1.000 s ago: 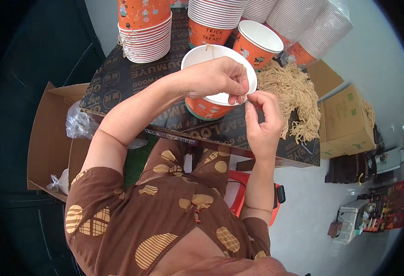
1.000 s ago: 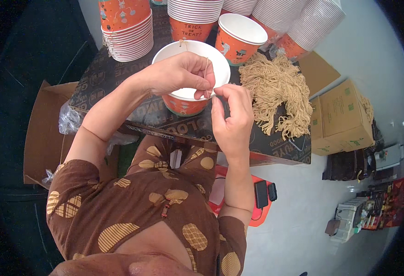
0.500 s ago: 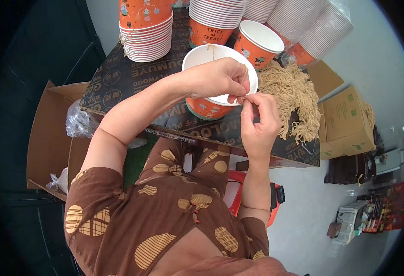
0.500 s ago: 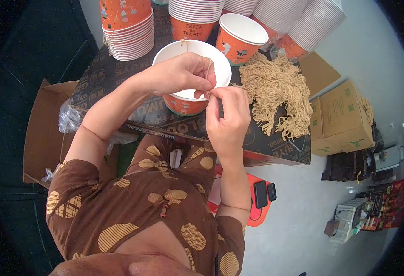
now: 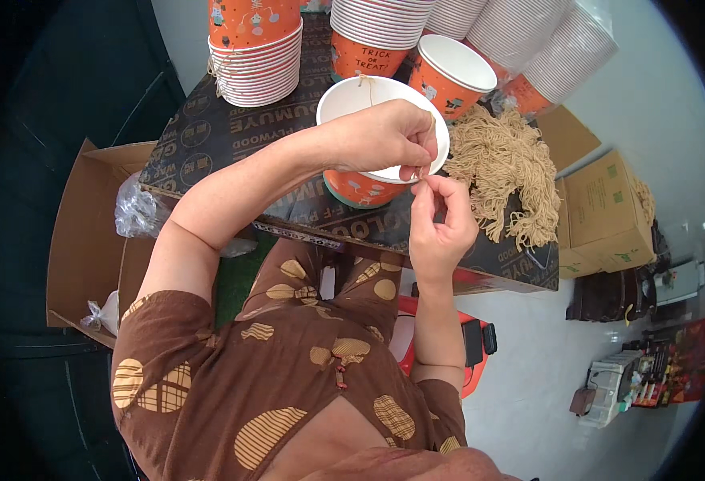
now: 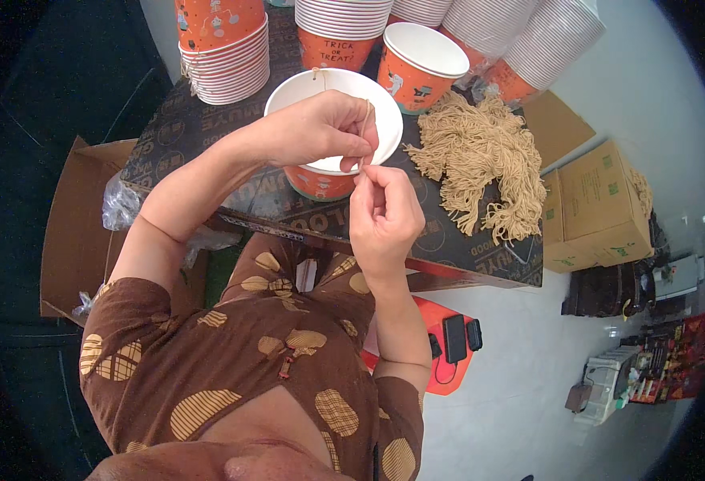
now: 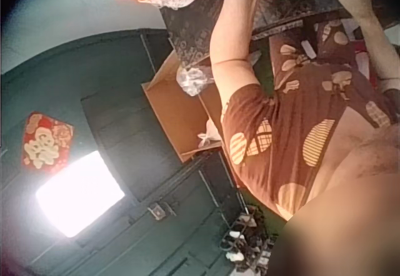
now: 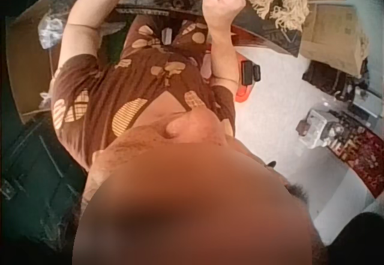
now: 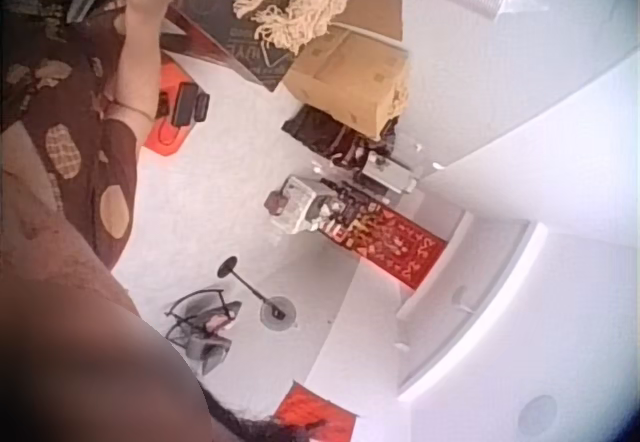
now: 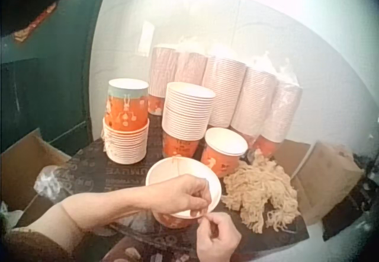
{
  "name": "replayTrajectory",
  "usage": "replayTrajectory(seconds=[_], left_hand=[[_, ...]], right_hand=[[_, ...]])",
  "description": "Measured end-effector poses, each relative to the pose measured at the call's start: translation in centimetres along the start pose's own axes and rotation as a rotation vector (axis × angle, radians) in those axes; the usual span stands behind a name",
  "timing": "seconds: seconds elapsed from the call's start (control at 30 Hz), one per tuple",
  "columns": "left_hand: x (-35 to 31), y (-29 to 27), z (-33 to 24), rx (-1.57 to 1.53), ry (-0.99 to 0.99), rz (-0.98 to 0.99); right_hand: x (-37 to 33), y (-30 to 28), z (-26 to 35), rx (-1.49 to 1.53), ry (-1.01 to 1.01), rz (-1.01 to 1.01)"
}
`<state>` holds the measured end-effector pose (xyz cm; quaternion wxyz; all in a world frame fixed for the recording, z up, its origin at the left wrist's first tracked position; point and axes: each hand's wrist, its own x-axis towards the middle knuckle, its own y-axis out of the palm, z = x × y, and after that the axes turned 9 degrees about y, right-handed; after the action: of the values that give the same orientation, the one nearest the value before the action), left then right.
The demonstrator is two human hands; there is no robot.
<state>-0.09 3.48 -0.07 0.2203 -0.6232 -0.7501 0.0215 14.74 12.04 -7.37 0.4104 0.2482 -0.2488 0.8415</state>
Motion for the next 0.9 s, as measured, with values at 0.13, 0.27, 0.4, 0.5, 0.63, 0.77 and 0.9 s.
replayTrajectory(seconds=[0.13, 0.27, 0.4, 0.5, 0.63, 0.77, 0.9], left_hand=[[0.12, 0.07, 0.09, 0.009, -0.002, -0.010], [0.19, 0.07, 0.38, 0.011, 0.002, -0.031], [0.21, 0.10, 0.36, 0.025, 0.007, -0.039], [0.16, 0.15, 0.15, 0.027, -0.001, -0.045], [0.11, 0.13, 0.03, 0.035, -0.001, -0.049], [0.09, 0.09, -0.17, 0.053, 0.004, -0.032], [0.01, 0.09, -0.03, 0.079, 0.017, -0.038]], right_hand=[[0.09, 0.39, -0.26, -0.043, -0.123, -0.041], [-0.06, 0.51, -0.35, -0.079, -0.047, -0.047], [0.26, 0.44, -0.30, -0.172, -0.062, -0.065], [0.52, 0.33, -0.30, -0.209, -0.082, -0.066], [0.76, 0.24, -0.26, -0.237, -0.110, -0.068], [0.84, 0.15, -0.29, -0.228, -0.115, -0.064], [0.87, 0.13, -0.30, -0.223, -0.105, -0.063]])
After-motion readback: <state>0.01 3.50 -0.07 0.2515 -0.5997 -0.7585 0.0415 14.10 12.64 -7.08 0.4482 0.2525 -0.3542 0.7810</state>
